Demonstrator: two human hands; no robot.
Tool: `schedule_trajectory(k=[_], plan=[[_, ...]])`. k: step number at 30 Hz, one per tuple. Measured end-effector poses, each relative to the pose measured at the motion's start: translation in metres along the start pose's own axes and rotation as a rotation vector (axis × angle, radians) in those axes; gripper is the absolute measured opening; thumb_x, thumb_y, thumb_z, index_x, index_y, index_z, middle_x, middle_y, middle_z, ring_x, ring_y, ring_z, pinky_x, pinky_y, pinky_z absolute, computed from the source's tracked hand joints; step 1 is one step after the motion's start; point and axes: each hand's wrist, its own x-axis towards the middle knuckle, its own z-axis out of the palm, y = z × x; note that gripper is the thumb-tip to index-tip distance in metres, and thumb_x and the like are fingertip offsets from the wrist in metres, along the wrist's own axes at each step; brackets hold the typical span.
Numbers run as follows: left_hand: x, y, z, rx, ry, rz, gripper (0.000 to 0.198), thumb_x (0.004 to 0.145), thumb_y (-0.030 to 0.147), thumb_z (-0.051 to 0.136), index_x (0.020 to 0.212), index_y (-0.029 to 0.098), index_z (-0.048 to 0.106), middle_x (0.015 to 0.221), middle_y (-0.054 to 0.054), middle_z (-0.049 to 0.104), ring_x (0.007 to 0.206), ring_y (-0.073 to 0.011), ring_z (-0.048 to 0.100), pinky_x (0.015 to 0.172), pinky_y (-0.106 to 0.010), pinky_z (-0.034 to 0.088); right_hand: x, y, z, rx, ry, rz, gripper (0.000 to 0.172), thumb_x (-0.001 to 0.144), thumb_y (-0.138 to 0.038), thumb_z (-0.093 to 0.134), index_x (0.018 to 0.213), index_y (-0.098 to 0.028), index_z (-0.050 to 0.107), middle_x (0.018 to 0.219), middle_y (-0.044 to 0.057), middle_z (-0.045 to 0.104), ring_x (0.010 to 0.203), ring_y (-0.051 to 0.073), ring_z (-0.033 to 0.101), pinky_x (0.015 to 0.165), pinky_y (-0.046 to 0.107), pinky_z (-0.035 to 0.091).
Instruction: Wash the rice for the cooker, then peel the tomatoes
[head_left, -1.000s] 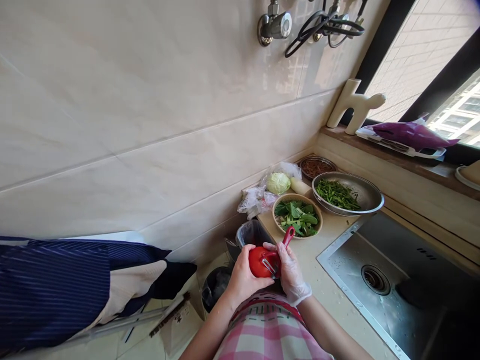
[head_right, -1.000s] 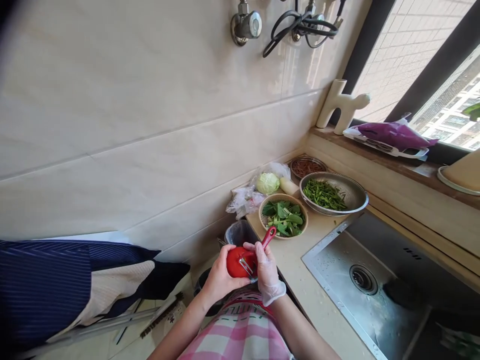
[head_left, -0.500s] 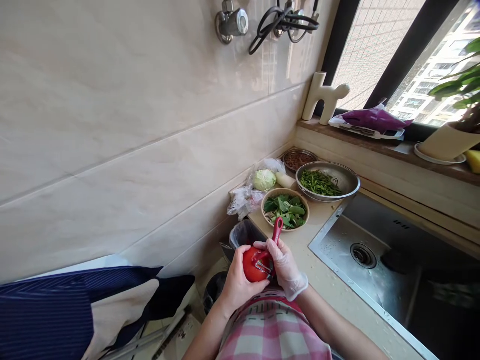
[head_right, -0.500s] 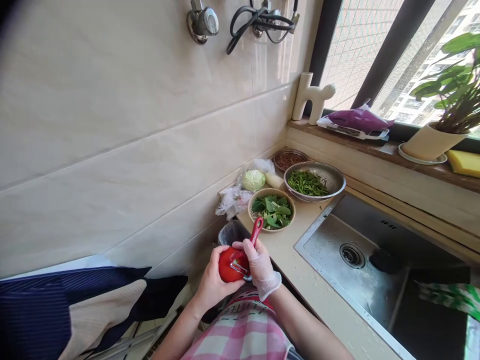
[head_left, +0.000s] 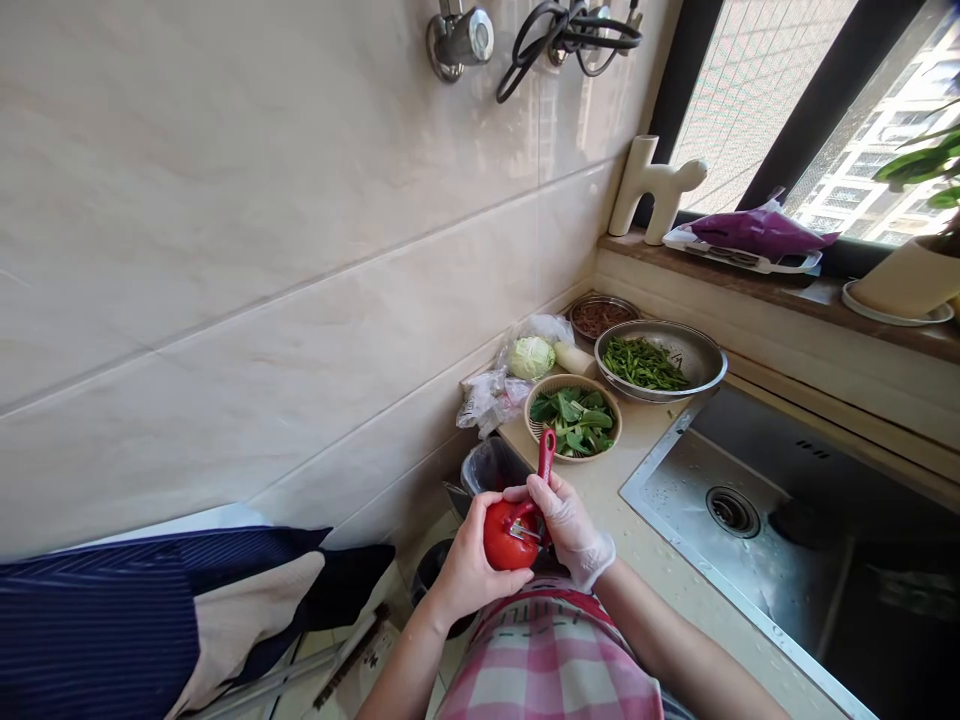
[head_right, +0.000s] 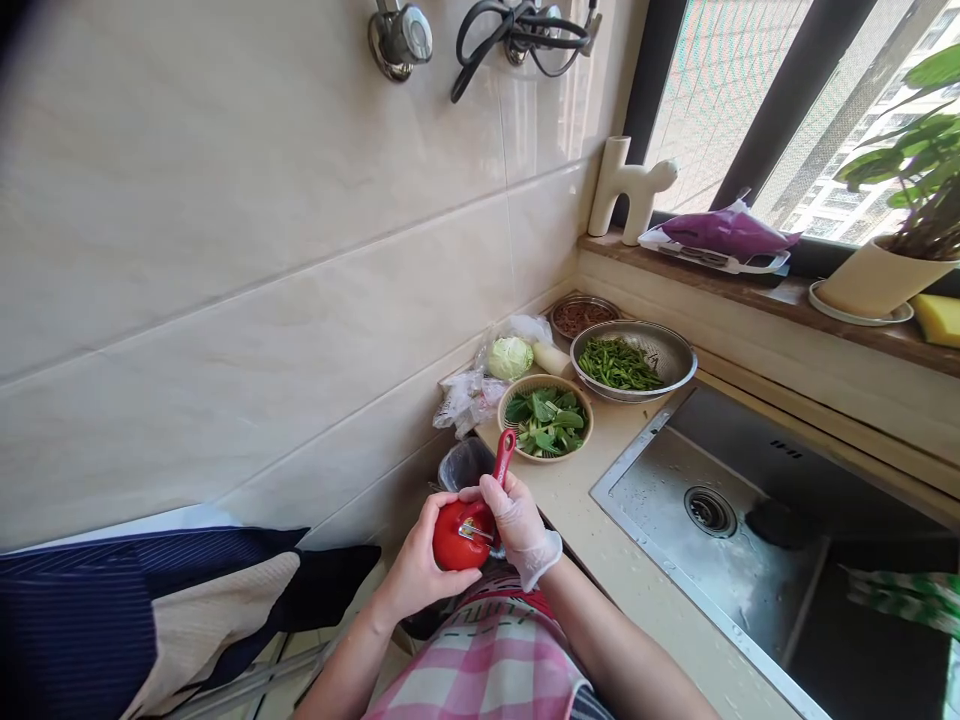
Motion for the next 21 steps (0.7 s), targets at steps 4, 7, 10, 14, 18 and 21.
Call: schedule_trajectory(k=[4,7,10,14,18,21], plan=[[0.003,-0.001,-0.006,-0.022,-0.055,0.003,0.076,0.058,0.022,0.080,0.119,0.025,0.034,0.120,-0.008,0.053,0.109,-0.0269,0.056,0.095,-0.043,0.044,0.001,-0.002,-0.001,-0.010,-0.031,0.001,0.047,0.059,-0.060,0.076,0.073,-0.018,0.061,0.066,0.006,0.072,0.059,0.017,0.064,0.063,0.029,0.049],[0.007,-0.004,-0.010,-0.049,-0.056,0.002,0.078,0.054,0.022,0.083,0.115,0.025,0.035,0.116,-0.007,0.052,0.106,-0.0270,0.055,0.094,-0.043,0.044,0.001,-0.005,0.000,-0.007,0.001,-0.008,0.048,0.057,-0.060,0.077,0.071,-0.018,0.058,0.065,0.006,0.072,0.059,0.018,0.064,0.062,0.029,0.049],[0.011,-0.011,-0.005,-0.237,-0.001,-0.003,0.079,0.052,0.028,0.085,0.114,0.025,0.036,0.117,-0.007,0.050,0.107,-0.0266,0.054,0.093,-0.041,0.044,0.003,-0.007,0.003,0.027,0.051,-0.051,0.048,0.057,-0.061,0.076,0.071,-0.019,0.057,0.066,0.006,0.072,0.060,0.018,0.065,0.065,0.030,0.051],[0.010,-0.024,0.011,-0.599,0.078,-0.015,0.078,0.061,0.039,0.081,0.124,0.029,0.036,0.125,-0.006,0.049,0.107,-0.0243,0.055,0.091,-0.037,0.046,0.003,-0.008,0.007,0.059,0.114,-0.096,0.049,0.057,-0.061,0.076,0.070,-0.019,0.056,0.065,0.005,0.072,0.059,0.018,0.065,0.063,0.029,0.051],[0.005,-0.032,0.016,-0.710,0.038,-0.029,0.074,0.064,0.040,0.079,0.126,0.029,0.040,0.124,-0.006,0.053,0.104,-0.0231,0.056,0.089,-0.033,0.047,0.002,-0.007,0.006,0.026,0.115,-0.111,0.049,0.057,-0.062,0.075,0.067,-0.019,0.055,0.062,0.005,0.071,0.058,0.017,0.064,0.063,0.029,0.051],[0.006,-0.033,0.011,-0.702,-0.001,-0.023,0.073,0.064,0.041,0.078,0.126,0.028,0.042,0.123,-0.006,0.055,0.103,-0.0232,0.056,0.085,-0.031,0.048,0.002,-0.006,0.005,0.013,0.102,-0.101,0.050,0.057,-0.064,0.074,0.067,-0.019,0.055,0.060,0.005,0.070,0.055,0.016,0.063,0.061,0.028,0.050]])
